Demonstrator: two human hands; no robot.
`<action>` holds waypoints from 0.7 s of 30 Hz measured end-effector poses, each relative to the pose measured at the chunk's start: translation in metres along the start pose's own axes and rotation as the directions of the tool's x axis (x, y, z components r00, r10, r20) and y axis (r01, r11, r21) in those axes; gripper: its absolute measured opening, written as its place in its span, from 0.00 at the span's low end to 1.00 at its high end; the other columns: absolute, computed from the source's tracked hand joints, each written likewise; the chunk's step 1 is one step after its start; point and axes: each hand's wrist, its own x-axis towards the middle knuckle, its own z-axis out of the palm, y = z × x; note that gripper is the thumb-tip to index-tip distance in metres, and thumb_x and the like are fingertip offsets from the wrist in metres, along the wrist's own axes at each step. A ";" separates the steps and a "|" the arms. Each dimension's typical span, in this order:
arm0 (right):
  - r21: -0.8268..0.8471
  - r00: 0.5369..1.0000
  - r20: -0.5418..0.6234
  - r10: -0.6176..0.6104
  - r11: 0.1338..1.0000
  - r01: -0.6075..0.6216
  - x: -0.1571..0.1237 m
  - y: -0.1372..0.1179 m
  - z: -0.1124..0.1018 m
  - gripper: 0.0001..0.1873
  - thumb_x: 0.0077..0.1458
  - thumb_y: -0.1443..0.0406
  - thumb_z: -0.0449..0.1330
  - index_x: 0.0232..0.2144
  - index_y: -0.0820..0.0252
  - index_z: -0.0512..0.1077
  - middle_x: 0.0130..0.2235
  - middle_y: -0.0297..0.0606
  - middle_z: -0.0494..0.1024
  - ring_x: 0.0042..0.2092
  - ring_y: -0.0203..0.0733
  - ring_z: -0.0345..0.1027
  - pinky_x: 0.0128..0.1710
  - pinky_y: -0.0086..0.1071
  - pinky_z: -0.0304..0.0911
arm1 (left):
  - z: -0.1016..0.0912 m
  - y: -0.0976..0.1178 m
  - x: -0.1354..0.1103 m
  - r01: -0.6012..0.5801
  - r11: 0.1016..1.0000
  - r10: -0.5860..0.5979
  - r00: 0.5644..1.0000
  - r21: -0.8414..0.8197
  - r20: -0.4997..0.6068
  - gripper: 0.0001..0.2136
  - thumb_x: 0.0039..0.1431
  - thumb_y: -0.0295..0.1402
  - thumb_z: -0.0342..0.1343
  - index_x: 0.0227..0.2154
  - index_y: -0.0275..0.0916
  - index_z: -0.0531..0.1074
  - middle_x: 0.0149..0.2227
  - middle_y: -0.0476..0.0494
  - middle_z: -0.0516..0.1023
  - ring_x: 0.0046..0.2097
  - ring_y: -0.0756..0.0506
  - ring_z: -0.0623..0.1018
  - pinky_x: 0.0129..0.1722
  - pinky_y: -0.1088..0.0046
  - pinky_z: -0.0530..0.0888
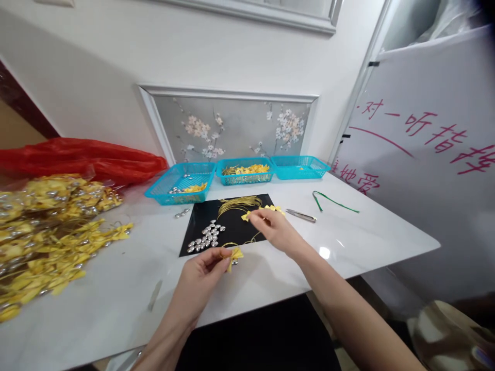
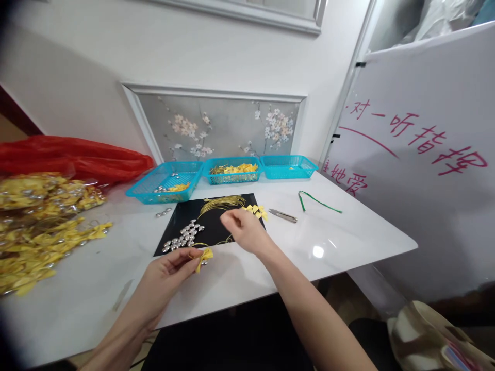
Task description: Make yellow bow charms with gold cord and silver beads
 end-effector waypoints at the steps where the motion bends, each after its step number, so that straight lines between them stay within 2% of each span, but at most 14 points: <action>1: 0.003 1.000 0.014 -0.020 1.000 0.020 -0.005 -0.004 0.001 0.12 0.62 0.62 0.56 0.36 0.61 0.78 0.27 0.32 0.69 0.26 0.34 0.60 0.26 0.28 0.55 | -0.001 0.001 0.002 -0.023 1.000 0.023 1.000 0.003 -0.007 0.07 0.50 0.38 0.64 0.31 0.41 0.81 0.33 0.47 0.83 0.36 0.45 0.78 0.39 0.71 0.73; 4: 0.012 0.994 0.058 -0.098 0.995 0.098 -0.022 -0.015 0.009 0.06 0.54 0.66 0.65 0.36 0.58 0.80 0.30 0.32 0.70 0.27 0.32 0.62 0.27 0.26 0.60 | -0.001 0.005 0.005 -0.088 0.996 0.088 0.996 0.011 -0.019 0.05 0.49 0.37 0.64 0.29 0.43 0.80 0.30 0.48 0.82 0.35 0.45 0.78 0.38 0.71 0.73; 8: 0.029 0.982 0.022 -0.187 0.982 0.186 -0.042 -0.018 0.026 0.10 0.56 0.73 0.60 0.34 0.58 0.81 0.34 0.36 0.75 0.32 0.35 0.69 0.32 0.27 0.65 | -0.002 0.010 0.004 -0.135 0.991 0.135 0.991 0.007 -0.016 0.05 0.46 0.35 0.63 0.28 0.44 0.81 0.37 0.46 0.83 0.43 0.40 0.79 0.46 0.67 0.74; 12: 0.068 0.979 -0.040 -0.198 0.977 0.200 -0.060 -0.008 0.036 0.13 0.57 0.75 0.58 0.34 0.58 0.82 0.35 0.39 0.80 0.35 0.38 0.75 0.36 0.30 0.71 | -0.005 0.011 -0.004 -0.095 0.995 0.095 0.994 -0.016 0.054 0.06 0.44 0.33 0.64 0.28 0.43 0.83 0.40 0.43 0.84 0.46 0.37 0.80 0.50 0.63 0.74; 17: 0.075 0.985 -0.063 -0.161 0.983 0.166 -0.078 -0.002 0.039 0.15 0.58 0.74 0.57 0.35 0.56 0.83 0.37 0.40 0.82 0.37 0.41 0.78 0.41 0.33 0.73 | -0.005 0.014 -0.015 0.028 0.992 -0.010 0.990 -0.127 0.140 0.07 0.53 0.31 0.59 0.34 0.42 0.80 0.40 0.42 0.84 0.44 0.40 0.81 0.47 0.63 0.77; 21: 0.066 0.985 -0.058 -0.160 0.984 0.163 -0.083 -0.003 0.040 0.15 0.62 0.71 0.55 0.36 0.55 0.83 0.39 0.42 0.82 0.39 0.42 0.77 0.42 0.35 0.74 | 0.000 0.017 -0.020 0.066 0.980 -0.042 0.991 -0.189 0.131 0.08 0.62 0.38 0.54 0.35 0.42 0.76 0.42 0.41 0.82 0.45 0.41 0.80 0.46 0.64 0.78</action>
